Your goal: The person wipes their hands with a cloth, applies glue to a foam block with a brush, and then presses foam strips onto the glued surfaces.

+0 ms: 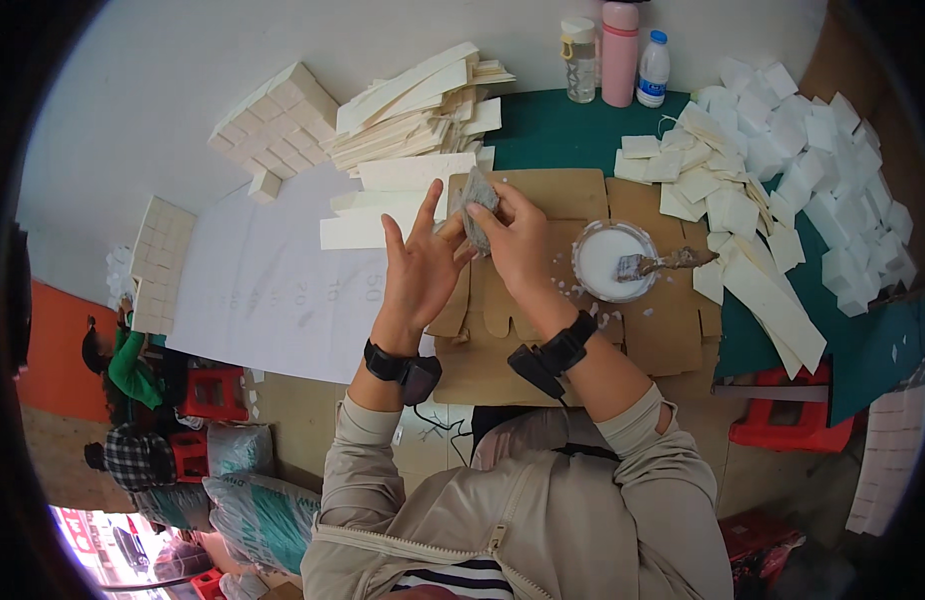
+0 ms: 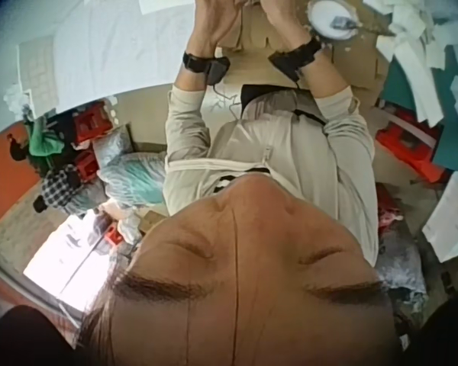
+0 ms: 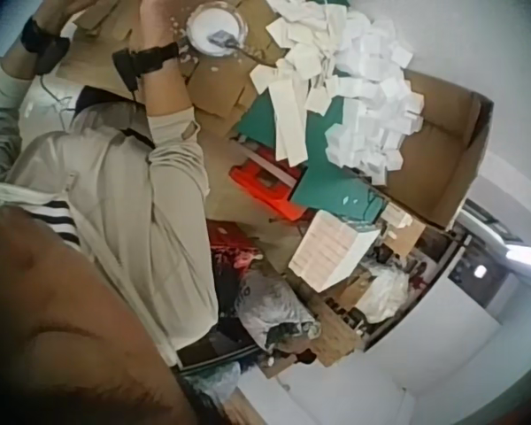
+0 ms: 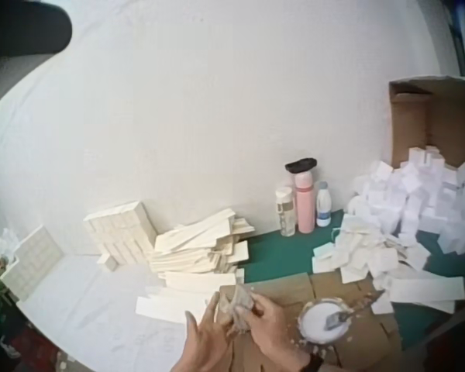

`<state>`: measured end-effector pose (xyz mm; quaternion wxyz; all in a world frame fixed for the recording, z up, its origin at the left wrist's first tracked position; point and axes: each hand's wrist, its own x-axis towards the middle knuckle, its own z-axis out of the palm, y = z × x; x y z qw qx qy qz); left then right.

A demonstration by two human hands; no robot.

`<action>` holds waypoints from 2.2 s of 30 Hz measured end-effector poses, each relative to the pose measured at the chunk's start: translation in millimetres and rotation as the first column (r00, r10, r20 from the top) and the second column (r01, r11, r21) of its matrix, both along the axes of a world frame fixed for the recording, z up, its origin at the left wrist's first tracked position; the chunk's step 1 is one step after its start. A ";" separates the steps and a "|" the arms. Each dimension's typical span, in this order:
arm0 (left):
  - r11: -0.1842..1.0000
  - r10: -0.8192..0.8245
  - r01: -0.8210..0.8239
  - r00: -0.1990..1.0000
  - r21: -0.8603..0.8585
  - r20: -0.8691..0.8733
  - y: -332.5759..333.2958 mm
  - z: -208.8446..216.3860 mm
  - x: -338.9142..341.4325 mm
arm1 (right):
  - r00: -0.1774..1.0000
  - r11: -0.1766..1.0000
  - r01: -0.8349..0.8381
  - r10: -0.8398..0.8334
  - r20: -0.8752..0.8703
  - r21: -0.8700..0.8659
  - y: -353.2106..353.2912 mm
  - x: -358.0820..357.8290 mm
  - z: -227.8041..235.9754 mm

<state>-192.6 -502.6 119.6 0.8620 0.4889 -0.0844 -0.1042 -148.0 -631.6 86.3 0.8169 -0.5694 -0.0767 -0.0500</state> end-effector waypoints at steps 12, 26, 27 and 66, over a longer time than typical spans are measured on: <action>0.997 -0.023 0.023 1.000 0.079 0.004 -12.8 0.0 -6.3 | 0.941 0.986 0.136 -0.099 -0.323 0.093 -6.6 26.1 -21.8; 0.992 -0.074 0.058 0.986 -0.108 -0.147 7.8 -2.9 0.9 | 0.991 0.974 -0.020 0.049 -0.125 0.225 -22.4 18.7 -3.8; 0.992 -0.074 0.059 0.986 -0.108 -0.147 8.5 -4.8 1.6 | 0.999 0.997 -0.020 0.021 -0.027 0.068 -17.8 16.5 -1.3; 0.946 -0.028 0.014 0.999 0.323 0.038 -10.8 -21.6 3.8 | 0.989 0.994 0.099 -0.094 -0.114 0.038 7.0 5.9 -7.2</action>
